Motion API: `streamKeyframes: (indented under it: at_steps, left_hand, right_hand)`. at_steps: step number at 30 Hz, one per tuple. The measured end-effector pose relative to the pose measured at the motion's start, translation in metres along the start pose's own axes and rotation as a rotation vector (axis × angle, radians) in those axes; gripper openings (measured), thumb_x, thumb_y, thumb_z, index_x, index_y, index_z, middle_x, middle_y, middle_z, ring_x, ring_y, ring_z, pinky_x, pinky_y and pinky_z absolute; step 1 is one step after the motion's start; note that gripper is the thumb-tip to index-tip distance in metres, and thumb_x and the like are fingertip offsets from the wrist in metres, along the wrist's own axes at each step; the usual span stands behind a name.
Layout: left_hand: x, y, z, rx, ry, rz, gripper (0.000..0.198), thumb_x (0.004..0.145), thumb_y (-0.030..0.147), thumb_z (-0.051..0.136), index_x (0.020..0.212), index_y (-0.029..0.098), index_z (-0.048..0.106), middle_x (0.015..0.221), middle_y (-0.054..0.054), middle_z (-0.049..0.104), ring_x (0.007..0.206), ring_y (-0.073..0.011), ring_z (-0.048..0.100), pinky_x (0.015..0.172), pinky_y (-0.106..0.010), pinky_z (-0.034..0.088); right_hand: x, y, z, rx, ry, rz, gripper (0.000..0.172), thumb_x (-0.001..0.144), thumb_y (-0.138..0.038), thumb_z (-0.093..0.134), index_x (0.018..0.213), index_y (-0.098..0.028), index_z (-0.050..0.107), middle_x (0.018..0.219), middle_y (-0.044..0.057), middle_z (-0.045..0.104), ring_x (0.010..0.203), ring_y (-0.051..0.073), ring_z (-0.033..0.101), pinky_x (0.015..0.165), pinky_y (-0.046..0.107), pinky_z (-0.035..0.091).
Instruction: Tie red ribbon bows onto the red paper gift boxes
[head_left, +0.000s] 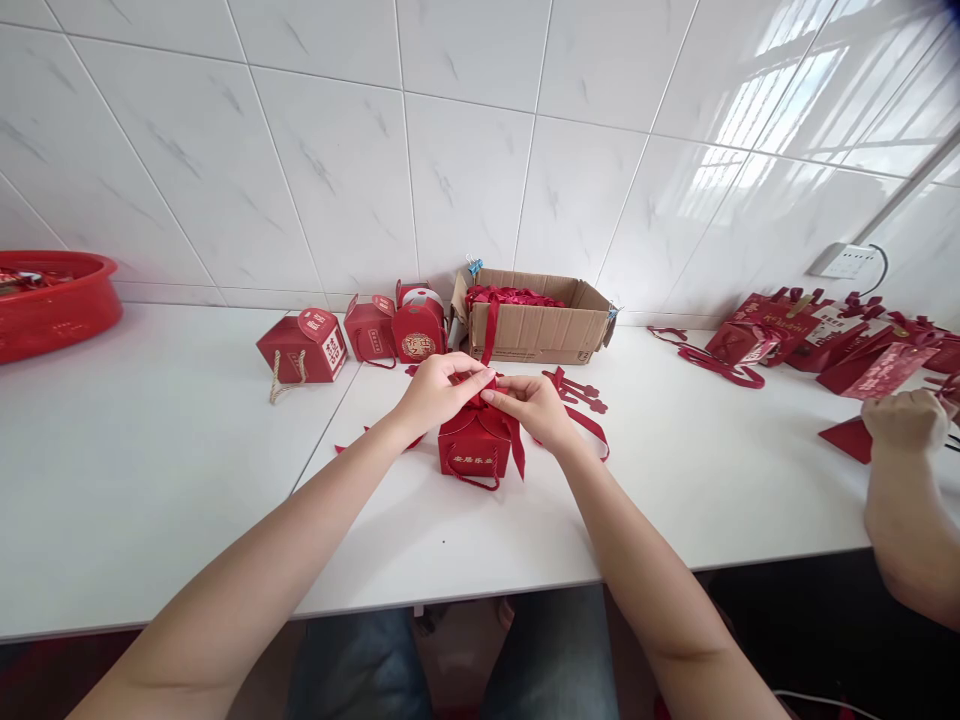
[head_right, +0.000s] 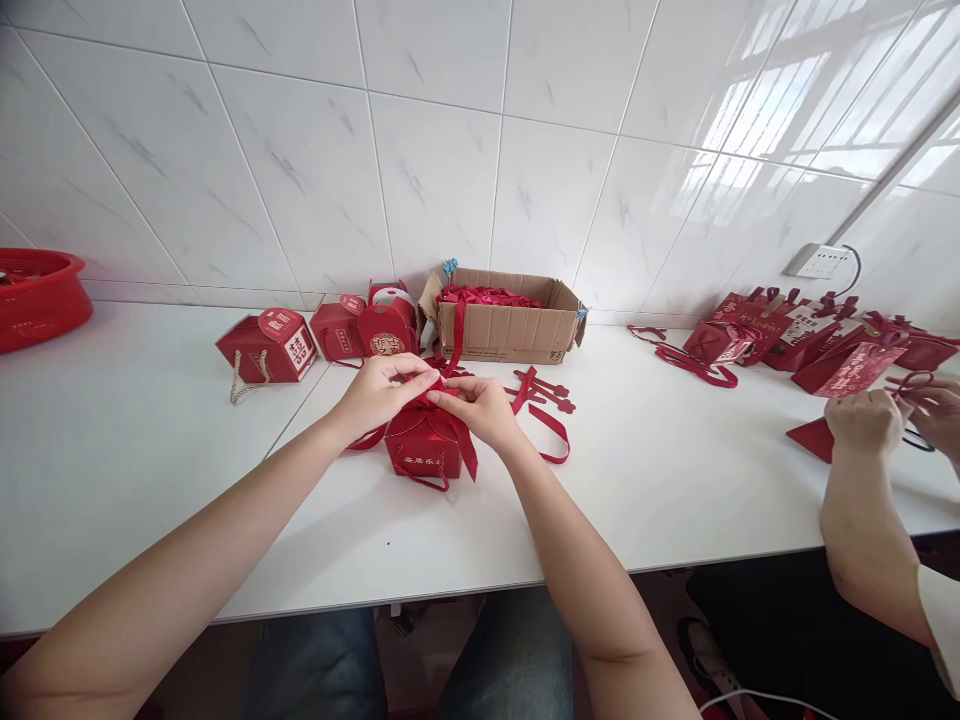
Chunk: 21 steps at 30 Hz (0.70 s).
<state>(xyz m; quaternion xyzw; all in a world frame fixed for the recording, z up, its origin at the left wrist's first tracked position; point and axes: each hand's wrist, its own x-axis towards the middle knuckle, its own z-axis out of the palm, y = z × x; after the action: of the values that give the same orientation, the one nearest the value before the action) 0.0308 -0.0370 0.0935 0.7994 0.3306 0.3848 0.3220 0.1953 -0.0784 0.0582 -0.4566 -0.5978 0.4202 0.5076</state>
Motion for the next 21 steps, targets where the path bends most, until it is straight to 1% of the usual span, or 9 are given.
streamKeyframes:
  at_steps: [3, 6, 8, 10, 12, 14, 16, 18, 21]
  left_hand:
    - [0.000, 0.000, -0.001, 0.023, -0.009, 0.032, 0.032, 0.086, 0.045, 0.054, 0.086, 0.018, 0.071, 0.099, -0.008, 0.068, 0.094, -0.0214, 0.062, 0.076, -0.030, 0.049]
    - [-0.001, -0.005, -0.009, 0.038, 0.005, -0.014, 0.034, 0.089, 0.047, 0.049, 0.094, 0.019, 0.067, 0.103, -0.007, 0.068, 0.098, -0.0217, 0.061, 0.081, -0.032, 0.047]
    - [-0.004, -0.010, -0.017, 0.088, -0.017, -0.075, 0.032, 0.087, 0.048, 0.051, 0.090, 0.019, 0.065, 0.099, -0.006, 0.067, 0.095, -0.0220, 0.061, 0.082, -0.033, 0.047]
    - [-0.007, -0.015, -0.024, 0.174, -0.089, -0.124, 0.029, 0.081, 0.048, 0.059, 0.084, 0.020, 0.063, 0.096, -0.005, 0.066, 0.091, -0.0224, 0.061, 0.079, -0.033, 0.047]
    - [-0.010, -0.020, -0.027, 0.229, -0.163, -0.161, 0.029, 0.075, 0.048, 0.064, 0.081, 0.020, 0.061, 0.092, -0.004, 0.066, 0.086, -0.0222, 0.061, 0.073, -0.032, 0.048]
    - [-0.013, -0.023, -0.027, 0.235, -0.212, -0.212, 0.030, 0.074, 0.049, 0.063, 0.078, 0.020, 0.057, 0.085, -0.003, 0.066, 0.077, -0.0209, 0.061, 0.065, -0.031, 0.047]
    - [-0.014, -0.025, -0.027, 0.236, -0.234, -0.268, 0.031, 0.076, 0.050, 0.060, 0.075, 0.020, 0.052, 0.078, -0.002, 0.065, 0.068, -0.0191, 0.060, 0.058, -0.029, 0.045]
    - [-0.014, -0.023, -0.029, 0.251, -0.249, -0.269, 0.029, 0.076, 0.049, 0.061, 0.076, 0.021, 0.052, 0.075, -0.002, 0.064, 0.065, -0.0181, 0.058, 0.054, -0.028, 0.044]
    - [-0.012, -0.011, -0.039, 0.304, -0.291, -0.135, 0.017, 0.075, 0.038, 0.062, 0.079, 0.022, 0.059, 0.076, -0.001, 0.064, 0.062, -0.0165, 0.057, 0.053, -0.027, 0.043]
  right_hand:
    - [0.001, 0.003, 0.004, -0.020, 0.010, -0.038, 0.037, 0.071, -0.054, 0.070, 0.077, -0.018, 0.072, 0.063, 0.000, 0.058, 0.062, 0.013, 0.049, 0.055, 0.027, 0.038]
    - [0.002, 0.006, 0.004, -0.066, 0.080, -0.099, 0.029, 0.070, -0.047, 0.074, 0.070, -0.018, 0.071, 0.075, 0.002, 0.061, 0.067, 0.013, 0.050, 0.062, 0.028, 0.041]
    - [0.003, 0.006, 0.003, -0.082, 0.107, -0.118, 0.027, 0.067, -0.045, 0.077, 0.071, -0.019, 0.070, 0.088, 0.004, 0.064, 0.070, 0.013, 0.052, 0.064, 0.028, 0.042]
    - [0.004, 0.006, 0.001, -0.055, 0.080, -0.105, 0.027, 0.066, -0.045, 0.078, 0.073, -0.020, 0.070, 0.096, 0.005, 0.065, 0.072, 0.013, 0.055, 0.064, 0.028, 0.044]
    - [0.003, 0.003, -0.001, 0.018, 0.013, -0.065, 0.029, 0.066, -0.046, 0.077, 0.077, -0.020, 0.069, 0.095, 0.006, 0.068, 0.074, 0.015, 0.059, 0.064, 0.029, 0.047]
    - [0.001, 0.000, -0.002, 0.097, -0.064, -0.007, 0.031, 0.067, -0.046, 0.077, 0.079, -0.019, 0.068, 0.089, 0.005, 0.070, 0.076, 0.017, 0.062, 0.066, 0.030, 0.050]
    - [0.001, -0.003, -0.001, 0.114, -0.094, 0.042, 0.030, 0.069, -0.045, 0.075, 0.080, -0.018, 0.067, 0.083, 0.005, 0.071, 0.073, 0.016, 0.064, 0.065, 0.030, 0.051]
    - [0.001, -0.005, 0.001, 0.057, -0.060, 0.079, 0.026, 0.072, -0.043, 0.072, 0.079, -0.018, 0.068, 0.078, 0.004, 0.072, 0.068, 0.016, 0.063, 0.061, 0.029, 0.049]
    - [0.004, -0.006, 0.006, -0.090, 0.032, 0.126, 0.019, 0.076, -0.037, 0.067, 0.076, -0.018, 0.071, 0.073, 0.005, 0.072, 0.066, 0.016, 0.062, 0.060, 0.029, 0.047]
